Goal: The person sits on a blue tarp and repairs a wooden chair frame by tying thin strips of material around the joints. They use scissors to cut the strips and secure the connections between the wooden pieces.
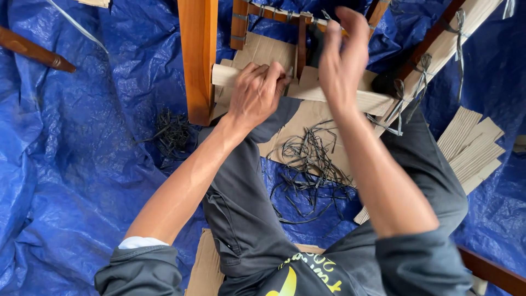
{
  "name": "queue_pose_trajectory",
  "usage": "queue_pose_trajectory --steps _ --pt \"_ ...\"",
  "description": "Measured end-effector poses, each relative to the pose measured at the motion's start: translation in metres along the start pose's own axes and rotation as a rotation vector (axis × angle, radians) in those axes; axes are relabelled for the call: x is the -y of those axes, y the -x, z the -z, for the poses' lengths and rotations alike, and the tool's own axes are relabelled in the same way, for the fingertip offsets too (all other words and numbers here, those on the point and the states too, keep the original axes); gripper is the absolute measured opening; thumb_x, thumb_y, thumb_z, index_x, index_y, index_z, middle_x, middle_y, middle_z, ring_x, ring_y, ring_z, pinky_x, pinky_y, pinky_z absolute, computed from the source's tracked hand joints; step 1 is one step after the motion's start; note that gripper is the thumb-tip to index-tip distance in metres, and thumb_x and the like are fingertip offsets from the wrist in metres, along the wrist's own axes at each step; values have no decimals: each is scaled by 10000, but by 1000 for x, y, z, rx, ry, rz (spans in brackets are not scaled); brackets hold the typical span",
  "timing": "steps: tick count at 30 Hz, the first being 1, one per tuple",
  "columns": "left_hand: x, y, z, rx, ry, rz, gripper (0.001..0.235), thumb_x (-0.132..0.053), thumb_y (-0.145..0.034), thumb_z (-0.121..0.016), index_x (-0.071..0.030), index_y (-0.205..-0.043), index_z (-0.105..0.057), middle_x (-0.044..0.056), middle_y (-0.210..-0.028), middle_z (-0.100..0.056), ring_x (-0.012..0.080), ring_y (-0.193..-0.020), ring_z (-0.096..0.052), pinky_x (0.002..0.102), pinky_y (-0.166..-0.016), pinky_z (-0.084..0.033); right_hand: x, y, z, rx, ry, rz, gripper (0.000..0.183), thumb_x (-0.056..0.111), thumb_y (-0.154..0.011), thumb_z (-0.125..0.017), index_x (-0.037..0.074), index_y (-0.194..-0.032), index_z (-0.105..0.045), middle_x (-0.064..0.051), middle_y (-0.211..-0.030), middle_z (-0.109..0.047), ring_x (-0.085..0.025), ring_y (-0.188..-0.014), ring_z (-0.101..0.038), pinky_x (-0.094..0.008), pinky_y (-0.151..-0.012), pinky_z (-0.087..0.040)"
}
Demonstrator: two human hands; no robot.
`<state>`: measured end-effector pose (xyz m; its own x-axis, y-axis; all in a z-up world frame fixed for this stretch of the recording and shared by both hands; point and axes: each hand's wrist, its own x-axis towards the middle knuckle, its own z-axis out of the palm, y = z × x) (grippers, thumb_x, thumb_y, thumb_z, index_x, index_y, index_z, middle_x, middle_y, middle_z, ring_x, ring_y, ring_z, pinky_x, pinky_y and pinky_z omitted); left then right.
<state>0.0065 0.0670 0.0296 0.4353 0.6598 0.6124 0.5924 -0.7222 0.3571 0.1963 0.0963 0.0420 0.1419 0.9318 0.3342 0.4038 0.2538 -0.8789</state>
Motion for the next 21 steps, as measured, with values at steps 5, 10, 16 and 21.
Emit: queue_pose_trajectory --steps 5,10,16,21 --pt "-4 -4 -3 17 -49 65 149 -181 -1083 -590 -59 -1008 -548 83 -723 -677 251 -674 -656 397 -725 -448 14 132 -20 -204 -410 -335 265 210 -1142 -480 -19 -1079 -599 -111 -986 -680 -161 -886 -645 -297 -807 -546" --pt "-9 -4 0 28 -37 94 138 -184 -1088 -557 -70 -1016 -533 72 -733 -679 249 -685 -664 409 -750 -457 -29 146 -67 -44 -645 -529 450 72 -944 -556 15 -1386 -489 -89 -1381 -595 -155 -1232 -598 -296 -1006 -502" --pt "-9 -9 1 26 -24 113 134 -173 -1076 -574 -70 -1004 -526 76 -731 -673 260 -691 -667 409 -750 -457 -39 115 -81 60 -750 -602 295 167 -1056 -552 5 -1301 -576 -44 -1202 -654 -104 -1070 -591 -271 -947 -476" --pt "-5 -4 -6 18 -19 133 136 -183 -1079 -569 -74 -1006 -532 71 -739 -680 245 -678 -667 395 -757 -468 -35 139 -68 30 -607 -653 341 289 -1165 -485 -3 -1027 -595 17 -752 -487 -118 -651 -402 -335 -564 -342"
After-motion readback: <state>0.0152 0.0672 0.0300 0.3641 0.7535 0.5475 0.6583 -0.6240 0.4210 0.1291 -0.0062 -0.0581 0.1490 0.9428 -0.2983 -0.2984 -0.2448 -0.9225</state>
